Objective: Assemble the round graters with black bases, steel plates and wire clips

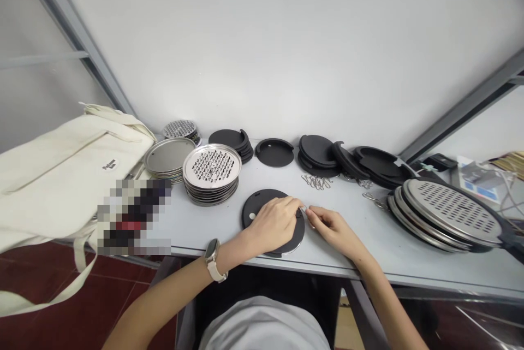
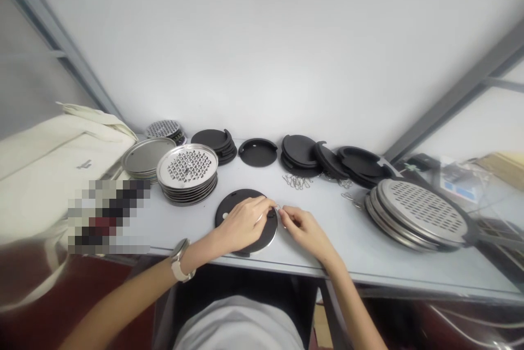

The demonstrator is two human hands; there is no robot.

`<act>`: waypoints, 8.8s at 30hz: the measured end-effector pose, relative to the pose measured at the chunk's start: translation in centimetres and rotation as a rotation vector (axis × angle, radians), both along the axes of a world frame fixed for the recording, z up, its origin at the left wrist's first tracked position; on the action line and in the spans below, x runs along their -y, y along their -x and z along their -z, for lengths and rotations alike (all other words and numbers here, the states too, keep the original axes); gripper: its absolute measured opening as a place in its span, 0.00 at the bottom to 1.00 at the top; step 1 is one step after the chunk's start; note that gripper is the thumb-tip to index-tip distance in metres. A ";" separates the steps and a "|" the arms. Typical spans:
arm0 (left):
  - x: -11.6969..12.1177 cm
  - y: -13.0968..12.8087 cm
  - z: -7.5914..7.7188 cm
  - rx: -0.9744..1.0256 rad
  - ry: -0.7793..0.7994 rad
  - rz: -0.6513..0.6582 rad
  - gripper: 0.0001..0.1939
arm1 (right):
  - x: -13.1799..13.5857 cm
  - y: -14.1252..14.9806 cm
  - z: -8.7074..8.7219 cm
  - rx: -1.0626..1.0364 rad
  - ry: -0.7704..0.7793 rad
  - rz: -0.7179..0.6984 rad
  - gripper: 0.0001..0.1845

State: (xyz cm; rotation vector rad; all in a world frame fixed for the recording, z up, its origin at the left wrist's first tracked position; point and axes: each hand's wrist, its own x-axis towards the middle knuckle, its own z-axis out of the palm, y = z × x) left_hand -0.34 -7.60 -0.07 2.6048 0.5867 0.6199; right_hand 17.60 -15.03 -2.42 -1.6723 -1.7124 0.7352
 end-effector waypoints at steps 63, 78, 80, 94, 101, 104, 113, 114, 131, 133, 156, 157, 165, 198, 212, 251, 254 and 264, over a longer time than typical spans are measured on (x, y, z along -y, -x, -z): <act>-0.5 -0.1 1.1 -0.008 0.072 0.015 0.14 | 0.1 -0.8 0.5 0.081 0.008 -0.092 0.21; -0.5 0.1 0.9 0.046 0.146 -0.072 0.04 | 0.5 -0.9 0.2 -0.057 0.048 -0.005 0.22; -0.4 0.1 0.9 0.042 0.156 -0.045 0.04 | 0.4 -0.4 0.1 -0.043 0.035 0.022 0.21; -0.5 0.0 1.2 0.016 0.092 0.030 0.14 | 0.3 -0.1 0.6 0.115 -0.027 -0.071 0.21; -0.6 0.0 1.0 0.035 0.127 0.054 0.14 | 0.3 -0.4 0.6 0.100 -0.020 -0.090 0.21; -0.6 0.0 1.0 0.045 0.139 0.062 0.14 | 0.3 -0.7 0.5 0.083 -0.004 -0.097 0.21; -0.8 0.1 1.0 0.057 0.153 0.040 0.13 | 0.8 -1.3 0.4 -0.045 0.038 -0.051 0.23; -0.8 0.1 1.0 0.056 0.158 0.029 0.12 | 0.8 -1.3 0.4 -0.048 0.034 -0.045 0.23; -0.4 0.0 1.1 0.041 0.147 0.032 0.14 | 0.6 -0.4 0.5 0.041 0.006 -0.081 0.23; -0.4 0.0 1.0 0.037 0.140 0.043 0.12 | 0.7 -0.7 0.5 0.032 0.014 -0.090 0.22; -0.4 0.0 0.8 -0.003 0.148 0.028 0.12 | 0.3 -0.2 0.4 0.081 -0.021 -0.088 0.22; -0.4 0.0 0.8 -0.003 0.148 0.030 0.12 | 0.3 -0.2 0.4 0.083 -0.020 -0.089 0.22; -0.4 0.1 0.6 0.009 0.150 0.048 0.12 | 0.3 -0.3 0.3 0.077 0.001 -0.096 0.22; -0.5 0.1 0.7 0.019 0.161 0.076 0.12 | 0.4 -0.8 0.2 0.061 0.023 -0.127 0.21; -0.6 0.1 0.8 0.026 0.153 0.079 0.13 | 0.4 -1.0 0.2 0.055 0.046 -0.139 0.20; -0.6 0.0 0.9 0.002 0.172 0.060 0.12 | 0.4 -0.9 0.2 0.026 0.002 -0.100 0.24; -0.6 -0.1 0.9 0.007 0.174 0.065 0.12 | 0.4 -1.0 0.2 0.024 0.014 -0.117 0.24; -0.5 -0.1 0.8 0.013 0.179 0.075 0.12 | 0.3 -1.3 0.4 0.005 0.030 -0.142 0.23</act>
